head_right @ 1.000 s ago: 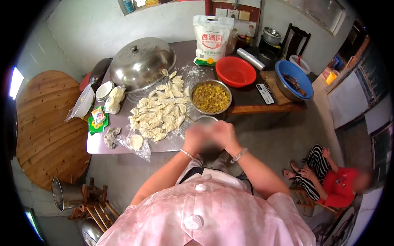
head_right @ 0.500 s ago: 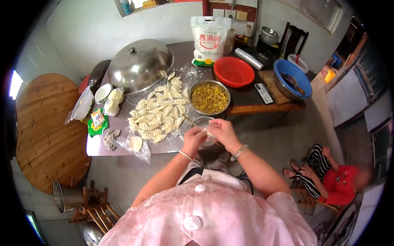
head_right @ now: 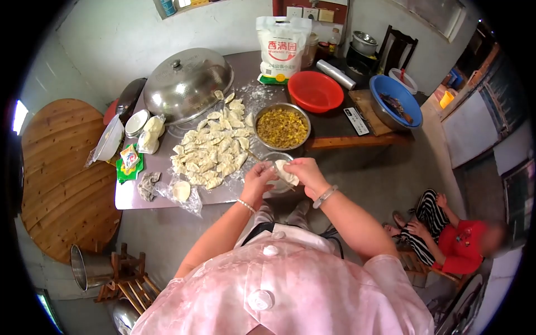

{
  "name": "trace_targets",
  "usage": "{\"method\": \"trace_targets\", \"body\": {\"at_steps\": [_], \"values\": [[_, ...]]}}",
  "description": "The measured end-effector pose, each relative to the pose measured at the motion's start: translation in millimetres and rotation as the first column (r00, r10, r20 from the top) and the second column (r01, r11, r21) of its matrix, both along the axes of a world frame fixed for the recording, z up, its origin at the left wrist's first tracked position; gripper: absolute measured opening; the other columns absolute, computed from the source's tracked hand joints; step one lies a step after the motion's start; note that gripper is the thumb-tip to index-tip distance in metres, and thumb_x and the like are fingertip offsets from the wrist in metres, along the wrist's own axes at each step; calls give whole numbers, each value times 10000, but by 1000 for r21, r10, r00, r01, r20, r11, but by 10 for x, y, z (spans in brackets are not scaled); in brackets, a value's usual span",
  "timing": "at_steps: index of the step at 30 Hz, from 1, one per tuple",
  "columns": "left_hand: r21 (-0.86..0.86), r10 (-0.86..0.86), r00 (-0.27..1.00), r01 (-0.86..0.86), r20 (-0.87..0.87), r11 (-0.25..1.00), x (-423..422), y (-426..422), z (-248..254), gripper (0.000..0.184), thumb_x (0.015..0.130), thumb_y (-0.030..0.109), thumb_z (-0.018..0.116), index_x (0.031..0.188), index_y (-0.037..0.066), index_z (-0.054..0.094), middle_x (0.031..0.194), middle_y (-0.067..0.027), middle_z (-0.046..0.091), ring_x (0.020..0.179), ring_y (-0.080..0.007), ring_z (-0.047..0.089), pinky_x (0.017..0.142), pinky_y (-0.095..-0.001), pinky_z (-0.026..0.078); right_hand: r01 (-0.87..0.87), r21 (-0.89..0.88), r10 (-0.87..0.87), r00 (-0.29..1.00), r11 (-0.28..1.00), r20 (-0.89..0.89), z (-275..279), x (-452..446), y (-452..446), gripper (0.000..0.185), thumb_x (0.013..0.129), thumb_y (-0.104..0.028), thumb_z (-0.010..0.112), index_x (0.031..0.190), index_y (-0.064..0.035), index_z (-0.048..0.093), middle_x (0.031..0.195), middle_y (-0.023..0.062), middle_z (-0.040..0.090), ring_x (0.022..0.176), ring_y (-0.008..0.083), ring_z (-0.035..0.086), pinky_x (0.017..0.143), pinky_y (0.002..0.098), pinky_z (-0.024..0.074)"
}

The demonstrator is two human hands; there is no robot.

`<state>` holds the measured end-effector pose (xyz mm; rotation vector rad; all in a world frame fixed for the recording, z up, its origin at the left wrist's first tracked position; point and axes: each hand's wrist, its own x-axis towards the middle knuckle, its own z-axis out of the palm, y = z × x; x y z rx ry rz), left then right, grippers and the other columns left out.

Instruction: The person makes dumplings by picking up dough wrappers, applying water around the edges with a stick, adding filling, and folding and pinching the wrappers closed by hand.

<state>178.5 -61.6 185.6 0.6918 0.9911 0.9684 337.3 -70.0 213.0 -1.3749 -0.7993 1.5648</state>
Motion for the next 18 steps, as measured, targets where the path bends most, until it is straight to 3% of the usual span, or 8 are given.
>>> {"method": "trace_targets", "body": {"at_steps": [3,6,10,16,18], "values": [[-62,-317,948,318,25,946,8,-103,-126,184,829,168,632,969,53,601,851,-17,621,780,-106,589,636,-243,471,107,41,-102,990,993,-97,-109,-15,8,139,780,-88,651,864,21,631,787,39,627,694,100,581,611,234,451],[-110,-394,910,408,132,906,112,-176,-162,149,844,158,615,953,58,601,855,-21,624,788,-111,592,649,-240,477,141,59,-136,987,988,-84,-138,-64,14,129,781,-78,654,860,21,628,789,41,627,688,103,576,607,236,448],[-113,-355,920,376,168,920,155,-169,-155,117,842,140,612,869,26,609,819,-47,632,727,-122,602,597,-229,481,124,53,-119,989,991,-85,-34,-117,-8,122,781,-62,653,864,23,629,791,40,627,687,98,571,620,235,446],[-138,-399,908,414,127,900,88,-134,-157,125,835,125,608,872,6,616,799,-54,634,684,-128,603,583,-228,485,91,71,-91,996,993,-11,-86,-129,7,157,773,-58,658,899,34,635,795,41,637,691,86,571,603,227,445],[-124,-416,909,413,1,902,78,-107,-124,138,837,142,613,889,15,617,798,-47,631,689,-123,600,584,-236,488,76,94,-79,997,993,24,-123,-110,41,170,770,-55,658,909,40,635,793,40,639,680,84,573,592,221,444]]}}
